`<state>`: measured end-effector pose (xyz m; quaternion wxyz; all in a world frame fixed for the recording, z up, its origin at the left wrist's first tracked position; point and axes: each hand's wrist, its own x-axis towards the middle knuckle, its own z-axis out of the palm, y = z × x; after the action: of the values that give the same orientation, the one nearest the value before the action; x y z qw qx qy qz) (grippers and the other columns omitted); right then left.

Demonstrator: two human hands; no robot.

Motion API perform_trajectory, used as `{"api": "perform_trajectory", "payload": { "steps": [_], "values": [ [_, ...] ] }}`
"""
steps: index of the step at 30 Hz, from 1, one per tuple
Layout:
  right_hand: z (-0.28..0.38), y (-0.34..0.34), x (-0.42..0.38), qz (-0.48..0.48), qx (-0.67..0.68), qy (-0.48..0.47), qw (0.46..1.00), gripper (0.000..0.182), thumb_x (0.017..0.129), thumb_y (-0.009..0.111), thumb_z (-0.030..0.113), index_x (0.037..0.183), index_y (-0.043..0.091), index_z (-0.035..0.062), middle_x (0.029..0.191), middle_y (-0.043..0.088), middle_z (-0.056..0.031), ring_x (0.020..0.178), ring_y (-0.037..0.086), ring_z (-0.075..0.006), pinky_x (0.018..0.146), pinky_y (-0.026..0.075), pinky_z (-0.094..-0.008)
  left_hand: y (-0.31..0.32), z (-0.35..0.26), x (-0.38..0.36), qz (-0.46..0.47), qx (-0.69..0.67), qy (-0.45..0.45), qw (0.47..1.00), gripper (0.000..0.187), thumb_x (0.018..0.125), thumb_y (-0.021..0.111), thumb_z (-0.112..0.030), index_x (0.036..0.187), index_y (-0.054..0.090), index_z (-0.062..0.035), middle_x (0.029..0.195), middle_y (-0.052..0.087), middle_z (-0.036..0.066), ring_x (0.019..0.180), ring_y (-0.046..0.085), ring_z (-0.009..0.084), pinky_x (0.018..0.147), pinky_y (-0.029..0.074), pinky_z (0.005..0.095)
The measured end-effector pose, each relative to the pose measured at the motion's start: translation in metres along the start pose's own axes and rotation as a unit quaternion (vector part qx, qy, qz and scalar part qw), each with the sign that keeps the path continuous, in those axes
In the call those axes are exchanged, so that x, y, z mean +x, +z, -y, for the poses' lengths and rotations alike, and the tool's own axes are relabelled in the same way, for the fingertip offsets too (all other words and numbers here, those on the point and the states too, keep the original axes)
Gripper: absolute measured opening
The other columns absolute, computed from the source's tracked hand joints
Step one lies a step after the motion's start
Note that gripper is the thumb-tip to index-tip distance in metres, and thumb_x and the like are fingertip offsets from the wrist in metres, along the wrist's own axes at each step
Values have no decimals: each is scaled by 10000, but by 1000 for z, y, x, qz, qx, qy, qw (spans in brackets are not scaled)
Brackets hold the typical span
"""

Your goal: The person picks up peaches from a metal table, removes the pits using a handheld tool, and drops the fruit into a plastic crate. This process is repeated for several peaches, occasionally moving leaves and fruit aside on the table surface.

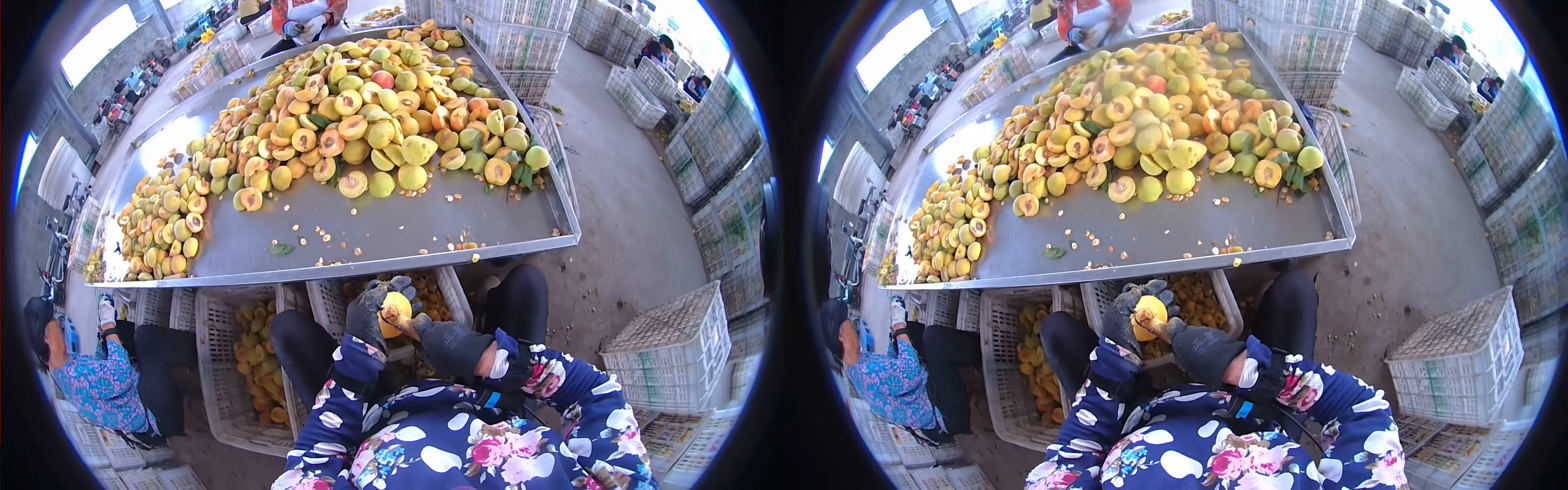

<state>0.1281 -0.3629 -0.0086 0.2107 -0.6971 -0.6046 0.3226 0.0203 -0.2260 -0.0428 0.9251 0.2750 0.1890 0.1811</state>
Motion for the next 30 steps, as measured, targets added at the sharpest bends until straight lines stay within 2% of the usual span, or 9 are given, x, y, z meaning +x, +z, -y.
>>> {"api": "perform_trajectory", "payload": {
  "steps": [3, 7, 8, 10, 12, 16, 19, 22, 30],
  "values": [
    [-9, 14, 2, -17, -55, -60, 997, 207, 845, 430, 164, 939, 494, -9, 614, 521, -135, 484, 515, -251, 439, 408, -330, -6, 1, 5, -3, -37, -15, 999, 409, 888, 353, -240, 1175, 388, 49, 1108, 486, 163, 1006, 503, 261, 846, 439, 424],
    [-2, 8, 3, -28, -35, -131, 990, 192, 850, 432, 152, 980, 475, 17, 632, 495, -88, 458, 483, -189, 414, 384, -266, -7, 1, 4, -12, 94, 13, 995, 424, 897, 315, -254, 1185, 377, 52, 1130, 475, 170, 1013, 497, 277, 852, 433, 432],
    [4, 0, 2, 37, 107, -25, 993, 193, 851, 439, 150, 996, 467, 26, 635, 492, -71, 457, 481, -170, 405, 375, -252, -10, 3, 4, -9, 66, 14, 998, 428, 898, 310, -257, 1186, 375, 53, 1141, 469, 174, 1021, 493, 281, 857, 430, 435],
    [35, -32, -2, 161, 374, 187, 894, 202, 854, 451, 147, 1027, 451, 43, 641, 487, -38, 457, 476, -133, 387, 357, -225, -17, 6, 6, 9, 82, 39, 996, 437, 902, 294, -264, 1188, 371, 57, 1159, 459, 179, 1039, 484, 285, 870, 420, 440],
    [17, -17, 2, 188, 499, 149, 833, 222, 851, 468, 146, 1052, 440, 57, 650, 490, -20, 453, 469, -110, 367, 350, -221, -26, 8, 9, 39, 168, 87, 981, 446, 907, 273, -273, 1189, 370, 59, 1175, 451, 181, 1058, 475, 287, 884, 409, 444],
    [-14, 14, 16, 212, 613, 33, 761, 279, 843, 501, 154, 1092, 412, 66, 673, 517, -19, 440, 480, -88, 338, 370, -223, -36, 10, 11, 94, 28, 69, 993, 419, 911, 268, -242, 1216, 351, 33, 1215, 416, 183, 1093, 447, 287, 908, 381, 461],
    [-12, 5, 10, 259, 684, 89, 676, 275, 843, 509, 163, 1080, 412, 63, 676, 534, -29, 448, 506, -84, 349, 403, -200, -37, 17, 20, 183, -162, 31, 969, 402, 908, 273, -222, 1225, 351, 13, 1214, 414, 177, 1074, 452, 275, 899, 382, 447],
    [-3, 3, 8, 256, 767, 78, 584, 274, 843, 514, 169, 1073, 408, 63, 662, 537, -30, 446, 520, -84, 353, 419, -183, -38, 22, 26, 128, -175, 19, 976, 384, 893, 303, -201, 1208, 381, 4, 1170, 455, 162, 1010, 488, 249, 850, 416, 393],
    [-8, 18, 8, 182, 735, 62, 650, 330, 817, 554, 168, 1091, 391, 82, 624, 508, -4, 384, 424, -56, 308, 307, -172, -58, 44, 42, -88, 98, 94, 987, 352, 868, 324, -162, 1157, 450, -7, 1086, 527, 143, 877, 555, 225, 726, 493, 329]
  ]
}}
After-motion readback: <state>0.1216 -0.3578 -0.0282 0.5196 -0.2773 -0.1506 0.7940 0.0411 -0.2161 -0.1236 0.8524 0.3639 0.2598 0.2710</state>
